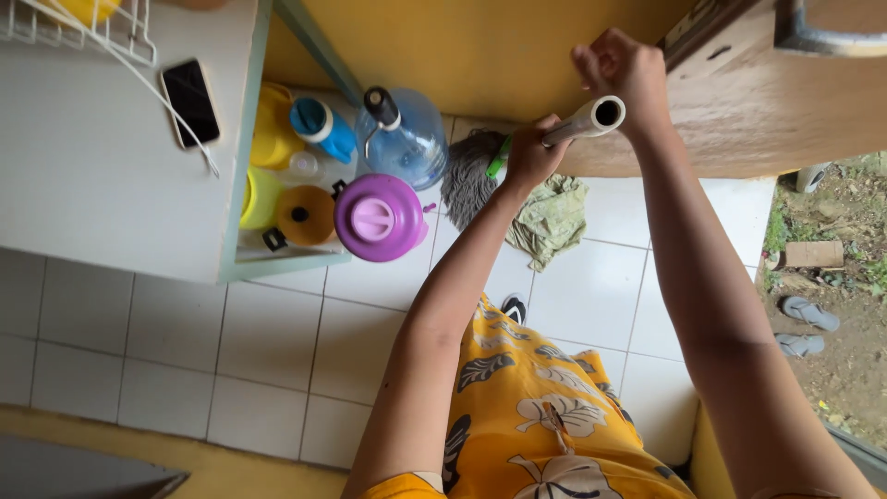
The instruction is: Mopping the tiled floor of an entryway or hallway using a string mop.
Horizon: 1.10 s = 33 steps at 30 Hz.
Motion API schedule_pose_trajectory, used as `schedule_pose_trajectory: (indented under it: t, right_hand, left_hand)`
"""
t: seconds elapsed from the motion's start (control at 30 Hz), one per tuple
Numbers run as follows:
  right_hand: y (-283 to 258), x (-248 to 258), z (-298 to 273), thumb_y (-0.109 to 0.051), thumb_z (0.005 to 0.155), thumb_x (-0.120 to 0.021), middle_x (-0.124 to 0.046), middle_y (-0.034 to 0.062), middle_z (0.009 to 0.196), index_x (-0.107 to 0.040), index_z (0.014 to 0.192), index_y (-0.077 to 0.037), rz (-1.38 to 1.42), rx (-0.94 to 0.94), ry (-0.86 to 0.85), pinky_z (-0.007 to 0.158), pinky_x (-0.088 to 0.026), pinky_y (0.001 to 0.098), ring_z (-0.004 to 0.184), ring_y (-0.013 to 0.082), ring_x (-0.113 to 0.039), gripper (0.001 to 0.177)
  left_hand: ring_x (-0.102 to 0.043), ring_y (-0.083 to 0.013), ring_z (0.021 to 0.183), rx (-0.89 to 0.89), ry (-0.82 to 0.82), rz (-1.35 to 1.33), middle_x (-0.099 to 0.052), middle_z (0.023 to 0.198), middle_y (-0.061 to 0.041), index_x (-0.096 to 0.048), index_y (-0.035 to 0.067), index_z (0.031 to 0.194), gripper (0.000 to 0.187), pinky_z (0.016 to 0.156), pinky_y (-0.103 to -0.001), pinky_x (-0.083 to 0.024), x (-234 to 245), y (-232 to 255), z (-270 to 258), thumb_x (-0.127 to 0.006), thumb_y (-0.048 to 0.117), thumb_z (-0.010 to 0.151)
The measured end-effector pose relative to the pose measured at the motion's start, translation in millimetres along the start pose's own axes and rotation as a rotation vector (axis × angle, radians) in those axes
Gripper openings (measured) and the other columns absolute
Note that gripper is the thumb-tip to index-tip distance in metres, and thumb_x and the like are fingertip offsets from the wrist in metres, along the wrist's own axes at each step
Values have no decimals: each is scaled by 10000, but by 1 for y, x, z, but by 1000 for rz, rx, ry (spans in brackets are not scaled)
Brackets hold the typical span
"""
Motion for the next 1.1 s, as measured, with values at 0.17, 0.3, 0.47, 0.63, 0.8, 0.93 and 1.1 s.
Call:
schedule_pose_trajectory:
  t: [0.17,0.3,0.47,0.63,0.8,0.93,1.1]
  right_hand:
    - [18,-10,20,-388,992,-780,-727,99,886,-691,906,-89,-398,2,-127,654,-534,436,788,289,-693,324]
    - [75,-36,15,-374,790,-797,-700,111,925,-699,894,-121,-843,80,-153,872,-531,444,914,299,-673,290]
    - [119,-46,-15,-292,837,-765,-674,98,956,-682,889,-130,-866,-18,-152,904,-504,441,957,304,-638,189]
    - [84,-34,-1,-348,774,-779,-663,123,935,-653,860,-96,-745,96,9,840,-492,432,937,317,-639,294]
    - [115,-52,-5,-308,864,-753,-666,91,912,-685,896,-160,-917,-55,-42,922,-510,419,907,301,-655,167]
    - [124,-62,3,-337,828,-750,-686,112,880,-701,846,-148,-910,-169,-148,861,-512,440,862,312,-660,195]
    - [134,-60,-8,-377,769,-757,-702,106,865,-717,863,-143,-923,-185,-60,798,-523,439,828,308,-685,255]
  left_hand:
    - [-624,-380,650,-103,-64,-49,-614,708,-176,-595,50,797,238,585,-410,-494,5,9,38,-737,219,884]
    - [-609,-419,668,-120,-123,1,-611,724,-195,-591,47,776,267,574,-429,-486,5,4,62,-748,237,879]
    - [-640,-405,680,-46,-276,-8,-632,729,-186,-603,53,790,247,585,-431,-493,-13,-16,67,-718,241,900]
    - [-660,-385,695,52,-396,16,-653,742,-181,-624,59,807,236,600,-428,-504,-24,-21,78,-709,258,901]
    - [-657,-361,669,87,-372,-45,-656,745,-176,-639,49,832,213,614,-415,-513,-18,-19,89,-710,242,889]
    - [-670,-347,683,67,-381,-60,-666,762,-175,-665,54,863,189,632,-402,-524,-15,-28,93,-713,235,891]
    - [-711,-313,721,92,-457,-94,-700,802,-172,-699,56,929,176,684,-397,-554,-18,-36,87,-719,229,898]
Point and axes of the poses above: each hand's wrist, its own z-axis towards the middle knuckle, its own x-axis out of the back of the hand, y = z × x, the point moved 6 cm from there along z, towards the middle knuckle
